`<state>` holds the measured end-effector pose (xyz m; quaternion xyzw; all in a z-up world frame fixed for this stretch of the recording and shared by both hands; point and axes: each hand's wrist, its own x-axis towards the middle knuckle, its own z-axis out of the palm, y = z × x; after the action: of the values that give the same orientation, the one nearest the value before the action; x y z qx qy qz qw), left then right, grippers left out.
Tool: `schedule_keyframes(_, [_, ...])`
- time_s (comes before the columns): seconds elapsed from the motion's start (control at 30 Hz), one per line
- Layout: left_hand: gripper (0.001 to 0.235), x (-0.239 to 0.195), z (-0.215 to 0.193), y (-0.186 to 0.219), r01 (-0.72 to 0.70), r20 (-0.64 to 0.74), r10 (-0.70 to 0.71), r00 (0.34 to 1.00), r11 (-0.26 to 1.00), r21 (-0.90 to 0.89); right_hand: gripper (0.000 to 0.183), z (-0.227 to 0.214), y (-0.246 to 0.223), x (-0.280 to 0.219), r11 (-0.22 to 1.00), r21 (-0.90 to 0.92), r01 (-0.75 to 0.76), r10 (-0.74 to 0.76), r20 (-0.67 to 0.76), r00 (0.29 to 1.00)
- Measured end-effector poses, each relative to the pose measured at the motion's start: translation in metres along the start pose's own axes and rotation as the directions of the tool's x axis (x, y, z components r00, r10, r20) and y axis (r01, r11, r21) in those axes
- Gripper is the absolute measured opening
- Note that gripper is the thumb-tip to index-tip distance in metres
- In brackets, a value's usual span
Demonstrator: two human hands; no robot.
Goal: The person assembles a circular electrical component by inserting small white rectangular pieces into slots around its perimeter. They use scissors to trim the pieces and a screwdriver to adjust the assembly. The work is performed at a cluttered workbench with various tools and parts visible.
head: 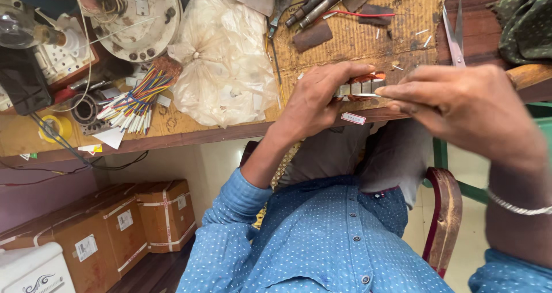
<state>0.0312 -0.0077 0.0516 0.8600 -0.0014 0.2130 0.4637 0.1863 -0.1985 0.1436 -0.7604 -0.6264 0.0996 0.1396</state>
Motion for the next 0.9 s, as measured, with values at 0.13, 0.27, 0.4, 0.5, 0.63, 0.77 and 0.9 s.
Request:
schedule_keyframes(0.13, [0.055, 0.008, -0.003, -0.007, -0.073, 0.073, 0.076, 0.994, 0.996, -0.041, 0.036, -0.01, 0.016, 0.007, 0.971, -0.215, 0.103, -0.081, 0.109, 0.991])
schedule_keyframes(0.27, [0.054, 0.01, -0.009, -0.014, -0.09, 0.151, 0.088, 0.985, 0.996, 0.005, 0.034, -0.012, 0.029, 0.015, 0.955, -0.199, 0.218, -0.206, 0.078, 0.975])
schedule_keyframes(0.4, [0.057, 0.01, -0.012, -0.012, -0.061, 0.134, 0.068, 0.989, 0.997, -0.051, 0.037, -0.011, 0.059, 0.022, 0.94, -0.203, 0.274, -0.241, 0.173, 0.955])
schedule_keyframes(0.5, [0.062, 0.01, -0.013, -0.006, -0.029, 0.119, 0.03, 0.992, 0.999, -0.018, 0.025, -0.01, 0.078, 0.011, 0.994, 0.105, 0.031, -0.03, -0.017, 0.999])
schedule_keyframes(0.63, [0.065, 0.008, -0.008, 0.0, 0.024, 0.039, -0.023, 0.999, 0.999, -0.024, 0.018, 0.03, 0.081, 0.01, 0.972, -0.12, -0.203, 0.177, -0.2, 0.964])
schedule_keyframes(0.77, [0.068, 0.009, 0.0, 0.005, 0.044, -0.009, -0.044, 0.999, 0.997, 0.061, 0.014, 0.063, 0.069, 0.011, 0.986, -0.045, -0.16, 0.12, -0.474, 0.872])
schedule_keyframes(0.9, [0.07, 0.012, 0.006, 0.012, 0.064, -0.07, -0.06, 0.996, 0.997, 0.052, 0.015, 0.074, 0.027, 0.011, 0.886, 0.425, 0.184, 0.151, -0.642, 0.752])
